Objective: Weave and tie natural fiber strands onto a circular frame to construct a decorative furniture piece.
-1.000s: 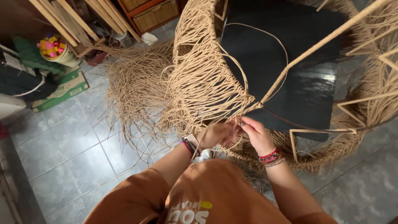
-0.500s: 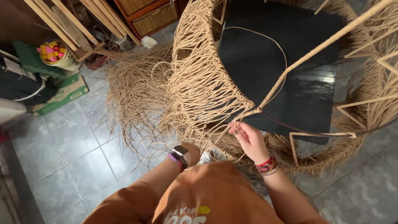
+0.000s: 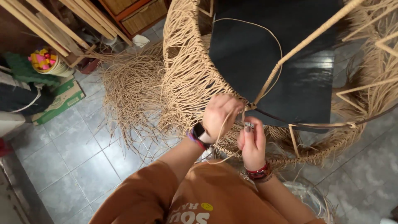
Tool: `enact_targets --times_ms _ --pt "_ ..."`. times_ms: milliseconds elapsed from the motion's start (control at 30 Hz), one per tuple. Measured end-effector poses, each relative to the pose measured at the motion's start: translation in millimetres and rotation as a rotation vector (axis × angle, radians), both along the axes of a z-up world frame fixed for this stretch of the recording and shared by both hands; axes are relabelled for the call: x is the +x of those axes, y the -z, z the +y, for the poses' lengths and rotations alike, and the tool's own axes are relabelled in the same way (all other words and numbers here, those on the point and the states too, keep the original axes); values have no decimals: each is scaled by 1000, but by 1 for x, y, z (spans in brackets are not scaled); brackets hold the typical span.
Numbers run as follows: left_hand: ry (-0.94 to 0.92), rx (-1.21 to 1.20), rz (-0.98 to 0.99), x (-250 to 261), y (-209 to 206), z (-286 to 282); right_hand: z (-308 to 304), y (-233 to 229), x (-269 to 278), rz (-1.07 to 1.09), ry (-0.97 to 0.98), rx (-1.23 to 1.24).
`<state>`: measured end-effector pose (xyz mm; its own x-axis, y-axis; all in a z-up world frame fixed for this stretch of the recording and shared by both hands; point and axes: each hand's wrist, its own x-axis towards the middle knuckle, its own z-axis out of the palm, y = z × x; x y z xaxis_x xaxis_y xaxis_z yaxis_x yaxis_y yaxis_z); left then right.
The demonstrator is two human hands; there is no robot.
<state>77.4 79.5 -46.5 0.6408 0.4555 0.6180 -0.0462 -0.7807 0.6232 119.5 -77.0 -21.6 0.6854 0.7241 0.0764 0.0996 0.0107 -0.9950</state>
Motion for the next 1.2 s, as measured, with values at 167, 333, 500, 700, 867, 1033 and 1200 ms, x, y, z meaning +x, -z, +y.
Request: enact_targets --times_ms 167,333,500,700,867,1033,1200 --pt "-122 12 23 37 -24 22 -10 26 1 85 110 52" --pt "-221 -4 201 58 -44 35 -16 39 -10 128 125 75" --pt "-300 -74 206 81 -36 49 -27 46 -20 127 160 -10" --pt "-223 -284 431 91 -42 64 -39 39 -19 242 31 -83" --pt "-45 -237 10 47 -71 50 -41 47 -12 65 -131 -135" --pt "162 -283 0 -49 -29 -23 -31 58 -13 -107 -415 -374" --pt "365 -858 148 -86 2 -59 -1 18 -8 -184 -758 -559"
